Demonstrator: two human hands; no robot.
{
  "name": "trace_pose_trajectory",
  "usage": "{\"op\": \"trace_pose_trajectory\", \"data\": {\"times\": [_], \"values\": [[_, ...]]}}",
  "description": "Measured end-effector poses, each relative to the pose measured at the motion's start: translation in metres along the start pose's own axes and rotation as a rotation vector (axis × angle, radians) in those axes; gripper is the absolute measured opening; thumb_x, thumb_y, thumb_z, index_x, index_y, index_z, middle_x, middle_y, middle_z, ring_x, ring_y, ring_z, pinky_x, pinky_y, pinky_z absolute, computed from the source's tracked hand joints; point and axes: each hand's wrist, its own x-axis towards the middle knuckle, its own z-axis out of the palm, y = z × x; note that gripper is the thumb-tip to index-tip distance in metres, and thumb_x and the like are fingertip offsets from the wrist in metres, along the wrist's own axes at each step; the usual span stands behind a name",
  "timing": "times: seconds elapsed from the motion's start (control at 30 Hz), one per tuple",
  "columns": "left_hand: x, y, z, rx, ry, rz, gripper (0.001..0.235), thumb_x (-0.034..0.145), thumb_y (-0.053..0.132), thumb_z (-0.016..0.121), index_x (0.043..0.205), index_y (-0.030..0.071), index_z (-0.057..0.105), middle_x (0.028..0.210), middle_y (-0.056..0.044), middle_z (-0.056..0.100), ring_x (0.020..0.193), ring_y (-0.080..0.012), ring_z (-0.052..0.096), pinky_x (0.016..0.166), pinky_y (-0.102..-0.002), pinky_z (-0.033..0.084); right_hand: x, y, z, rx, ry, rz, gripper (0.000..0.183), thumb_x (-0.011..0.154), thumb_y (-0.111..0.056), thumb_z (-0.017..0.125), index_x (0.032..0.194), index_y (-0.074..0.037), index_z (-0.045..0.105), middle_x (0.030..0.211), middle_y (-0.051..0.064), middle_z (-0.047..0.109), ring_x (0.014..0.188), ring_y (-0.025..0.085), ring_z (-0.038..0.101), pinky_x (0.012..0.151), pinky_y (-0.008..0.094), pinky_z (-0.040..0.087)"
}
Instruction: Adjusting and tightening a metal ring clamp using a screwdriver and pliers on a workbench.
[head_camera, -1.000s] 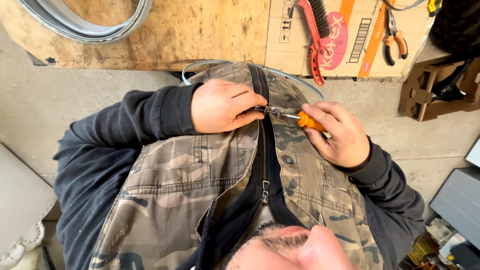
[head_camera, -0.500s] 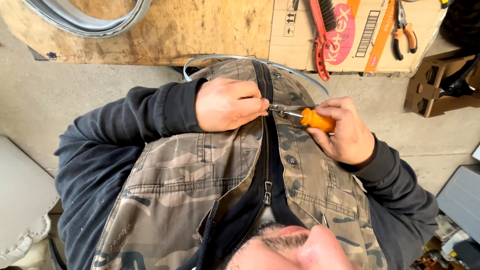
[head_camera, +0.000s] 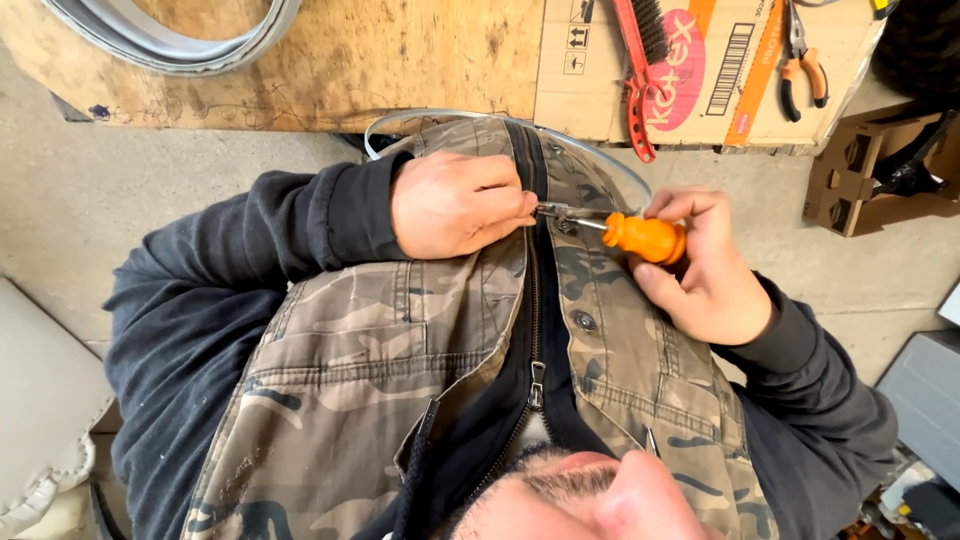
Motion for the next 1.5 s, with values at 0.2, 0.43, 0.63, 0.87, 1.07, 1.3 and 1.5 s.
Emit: {"op": "trace_pose_trajectory", "data": {"times": [0.2, 0.43, 0.63, 0.87, 1.07, 1.3, 1.5], "values": [[-0.001, 0.001, 0.000, 0.028, 0.011, -0.026, 0.016, 0.100, 0.016, 0.077, 0.101, 0.005, 0.066, 0.089, -0.008, 0.055, 0.067, -0.0258, 0.061, 0.057, -0.039, 0.051, -0.017, 0.022, 0.000, -0.190, 0.150, 0.151, 0.040, 0.105, -0.020, 0.057, 0.139, -0.004, 0.043, 0.121, 0.013, 0.056, 0.103, 0.019, 0.058, 0.096, 0.030, 0.049], [0.003, 0.002, -0.001, 0.041, 0.020, -0.024, 0.015, 0.100, 0.018, 0.076, 0.103, 0.006, 0.067, 0.090, -0.007, 0.056, 0.067, -0.0257, 0.062, 0.056, -0.038, 0.052, 0.001, -0.007, 0.009, -0.468, 0.198, -0.089, 0.055, 0.110, -0.032, 0.049, 0.152, 0.001, 0.039, 0.117, 0.020, 0.055, 0.098, 0.023, 0.058, 0.093, 0.034, 0.049], [0.003, 0.002, 0.002, 0.042, 0.015, -0.027, 0.014, 0.100, 0.017, 0.077, 0.103, 0.006, 0.068, 0.089, -0.007, 0.056, 0.066, -0.0254, 0.061, 0.055, -0.038, 0.052, -0.016, 0.025, 0.008, -0.347, 0.240, 0.036, 0.062, 0.103, -0.022, 0.053, 0.158, 0.000, 0.035, 0.112, 0.012, 0.060, 0.096, 0.022, 0.059, 0.094, 0.033, 0.048], [0.002, 0.003, 0.005, 0.007, 0.019, -0.026, 0.015, 0.100, 0.017, 0.076, 0.104, 0.006, 0.067, 0.091, -0.007, 0.057, 0.070, -0.0247, 0.064, 0.058, -0.037, 0.053, 0.003, -0.006, 0.008, -0.669, 0.222, -0.237, 0.049, 0.105, -0.021, 0.062, 0.142, 0.004, 0.043, 0.124, 0.024, 0.054, 0.108, 0.037, 0.059, 0.098, 0.038, 0.050], [0.001, 0.004, 0.006, -0.017, -0.040, -0.055, 0.015, 0.098, 0.017, 0.075, 0.106, 0.006, 0.067, 0.092, -0.008, 0.056, 0.069, -0.0253, 0.063, 0.056, -0.037, 0.052, -0.007, 0.007, -0.001, -0.438, 0.106, 0.067, 0.048, 0.103, -0.031, 0.054, 0.140, 0.000, 0.053, 0.105, 0.015, 0.066, 0.088, 0.026, 0.068, 0.083, 0.032, 0.053], [0.001, 0.005, 0.006, -0.029, -0.100, -0.073, 0.015, 0.098, 0.018, 0.073, 0.105, 0.007, 0.066, 0.092, -0.009, 0.056, 0.070, -0.0250, 0.065, 0.058, -0.037, 0.054, -0.006, -0.003, -0.003, -0.016, 0.021, 0.236, 0.058, 0.104, -0.035, 0.052, 0.149, 0.001, 0.043, 0.107, 0.019, 0.060, 0.084, 0.026, 0.055, 0.081, 0.032, 0.044], [0.000, 0.007, 0.009, -0.010, -0.068, -0.062, 0.017, 0.100, 0.020, 0.073, 0.106, 0.005, 0.066, 0.096, -0.008, 0.058, 0.072, -0.0264, 0.066, 0.059, -0.037, 0.054, -0.016, 0.010, 0.003, -0.591, 0.114, -0.172, 0.047, 0.108, -0.028, 0.058, 0.140, 0.001, 0.041, 0.126, 0.022, 0.052, 0.109, 0.029, 0.057, 0.098, 0.037, 0.048]]}}
